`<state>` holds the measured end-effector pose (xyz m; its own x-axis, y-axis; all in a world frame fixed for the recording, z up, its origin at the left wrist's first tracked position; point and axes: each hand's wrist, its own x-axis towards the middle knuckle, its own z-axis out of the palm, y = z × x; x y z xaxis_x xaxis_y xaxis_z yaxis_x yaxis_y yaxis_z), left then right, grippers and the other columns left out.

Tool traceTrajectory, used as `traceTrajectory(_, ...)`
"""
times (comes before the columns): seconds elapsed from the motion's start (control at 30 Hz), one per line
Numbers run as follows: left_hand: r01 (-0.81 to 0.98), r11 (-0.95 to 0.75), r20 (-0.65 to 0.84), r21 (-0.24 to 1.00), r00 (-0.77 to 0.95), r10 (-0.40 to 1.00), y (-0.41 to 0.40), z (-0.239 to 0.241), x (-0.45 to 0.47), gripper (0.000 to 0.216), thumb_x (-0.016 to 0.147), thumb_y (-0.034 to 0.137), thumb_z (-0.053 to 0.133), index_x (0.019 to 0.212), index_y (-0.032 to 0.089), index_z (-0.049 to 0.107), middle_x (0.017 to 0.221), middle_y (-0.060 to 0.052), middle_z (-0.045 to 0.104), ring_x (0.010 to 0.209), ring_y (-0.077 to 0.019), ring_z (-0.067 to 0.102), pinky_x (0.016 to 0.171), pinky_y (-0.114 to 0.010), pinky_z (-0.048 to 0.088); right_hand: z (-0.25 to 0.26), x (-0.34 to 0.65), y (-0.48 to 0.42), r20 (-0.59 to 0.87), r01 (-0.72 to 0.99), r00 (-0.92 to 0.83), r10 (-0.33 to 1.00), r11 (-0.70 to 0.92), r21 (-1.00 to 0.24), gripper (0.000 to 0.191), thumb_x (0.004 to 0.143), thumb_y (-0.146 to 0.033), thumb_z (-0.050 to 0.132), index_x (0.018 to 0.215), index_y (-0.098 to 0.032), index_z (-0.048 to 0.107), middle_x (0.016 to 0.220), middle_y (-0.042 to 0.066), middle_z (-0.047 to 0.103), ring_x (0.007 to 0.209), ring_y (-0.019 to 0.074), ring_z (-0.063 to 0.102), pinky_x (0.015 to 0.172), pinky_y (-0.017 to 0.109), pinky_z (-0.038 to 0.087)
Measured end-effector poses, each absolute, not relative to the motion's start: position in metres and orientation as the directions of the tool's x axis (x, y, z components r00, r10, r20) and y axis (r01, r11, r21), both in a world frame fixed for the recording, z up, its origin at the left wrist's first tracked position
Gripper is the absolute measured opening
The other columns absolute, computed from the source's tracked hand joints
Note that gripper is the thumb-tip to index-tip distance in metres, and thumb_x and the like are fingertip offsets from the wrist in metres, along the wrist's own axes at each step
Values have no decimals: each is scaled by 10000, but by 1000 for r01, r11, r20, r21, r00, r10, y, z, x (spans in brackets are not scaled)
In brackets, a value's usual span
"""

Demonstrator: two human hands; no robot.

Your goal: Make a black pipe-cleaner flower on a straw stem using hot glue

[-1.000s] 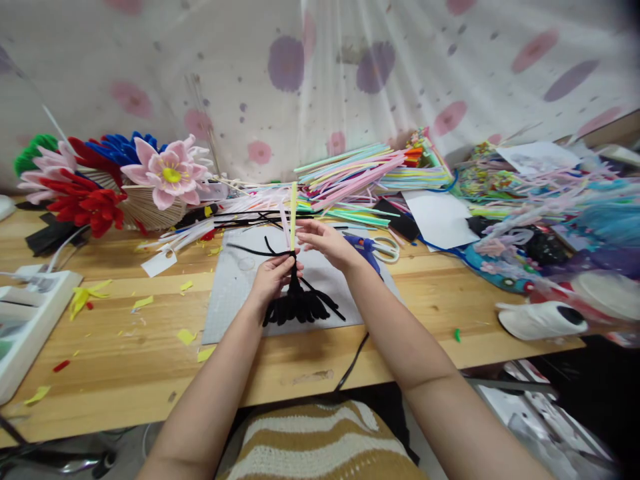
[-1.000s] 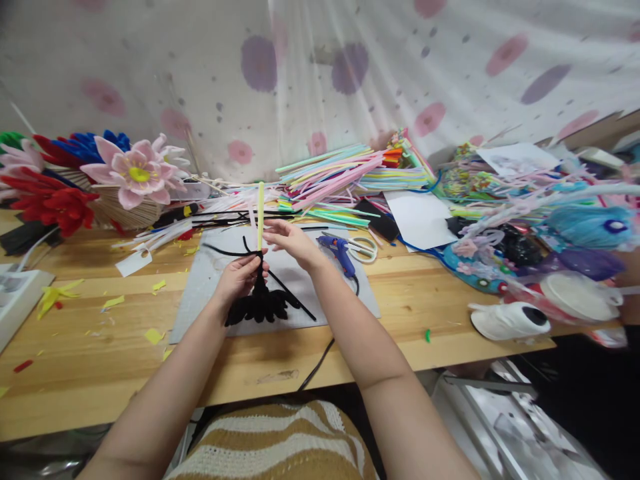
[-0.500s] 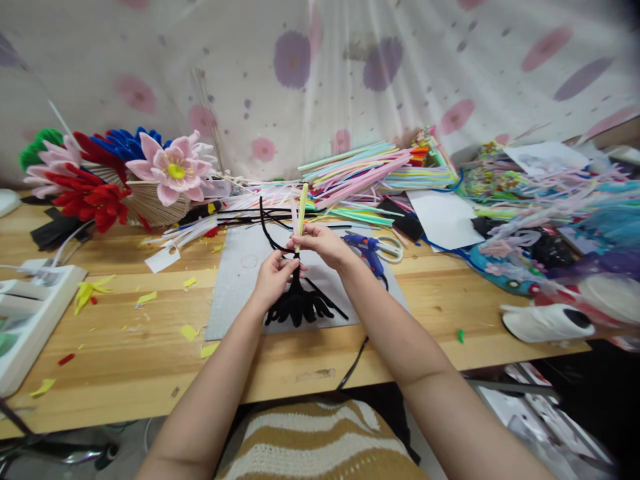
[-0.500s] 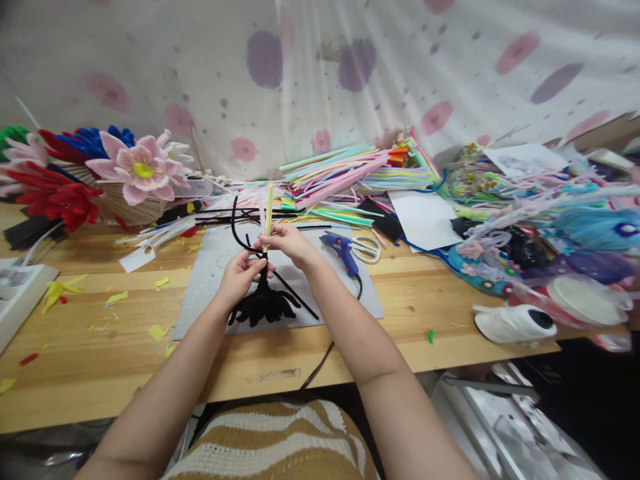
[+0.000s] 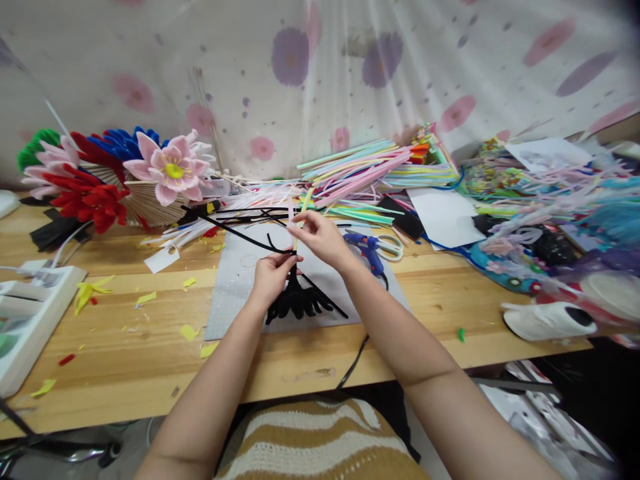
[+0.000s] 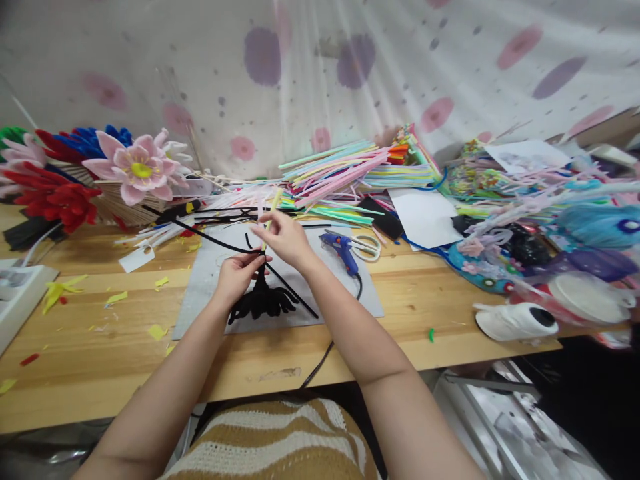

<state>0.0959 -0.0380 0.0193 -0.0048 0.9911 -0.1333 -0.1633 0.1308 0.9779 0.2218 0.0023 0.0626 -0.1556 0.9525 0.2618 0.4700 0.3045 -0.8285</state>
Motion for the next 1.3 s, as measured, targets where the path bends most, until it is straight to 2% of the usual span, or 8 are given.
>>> traceTrajectory(0.17,-40,81,-84,996,-76,994,-36,18,96,172,571,261,692,578,115,602,507,-23,597,476,-151,582,430,-231,439,81,206,-7,103,594,-587,803,514,-620,169,700,-336,616,728,-169,616,593,-21,524,555,80,408,541,217,241)
traceTrajectory(0.33,-191,125,-138,973,-56,989,-32,14,88,274,577,310,698,776,131,637,642,-12,644,491,-114,581,441,-212,449,77,205,-5,272,477,-490,828,516,-712,161,755,-222,511,619,-155,564,603,-20,509,608,84,440,582,209,285)
traceTrajectory(0.57,-469,217,-236,856,19,972,-29,19,84,271,567,215,731,795,125,615,691,8,623,474,-70,552,432,-196,458,50,222,-3,61,-71,-122,991,52,-996,216,660,-330,604,567,-152,525,535,-29,497,457,47,369,446,196,259)
traceTrajectory(0.83,-662,407,-303,630,274,913,-35,27,89,99,719,144,631,811,150,594,630,42,541,473,-19,493,464,-136,461,32,216,-2,-378,-419,-160,912,-410,-810,141,679,-149,598,589,-135,490,439,-58,447,355,4,313,329,135,193)
traceTrajectory(0.97,-727,480,-256,491,407,877,-41,28,95,147,784,163,564,920,188,615,584,51,489,459,-2,449,454,-82,417,32,203,-3,-525,-370,-394,754,-653,-661,161,791,-154,457,634,-144,490,426,-48,473,350,36,411,325,132,288)
traceTrajectory(1.07,-731,449,-210,515,400,892,-42,29,99,201,778,190,571,970,208,628,581,53,501,448,-7,441,435,-94,404,29,198,-2,-589,-248,-488,644,-749,-614,212,823,-157,374,640,-154,482,408,-48,473,341,60,442,347,156,349)
traceTrajectory(1.2,-586,373,-217,719,320,922,-36,28,98,263,659,208,686,919,171,662,580,35,555,457,-43,496,439,-161,423,25,209,1,-497,-165,-386,777,-588,-792,180,779,-189,451,601,-161,452,398,-66,415,330,45,370,366,162,315)
traceTrajectory(1.3,-491,254,-189,833,179,966,-32,25,95,341,566,228,742,887,140,668,669,-3,632,496,-71,543,486,-209,456,35,224,2,-128,-109,-110,986,-140,-984,137,725,-263,550,652,-160,496,497,-61,448,422,39,376,416,166,286)
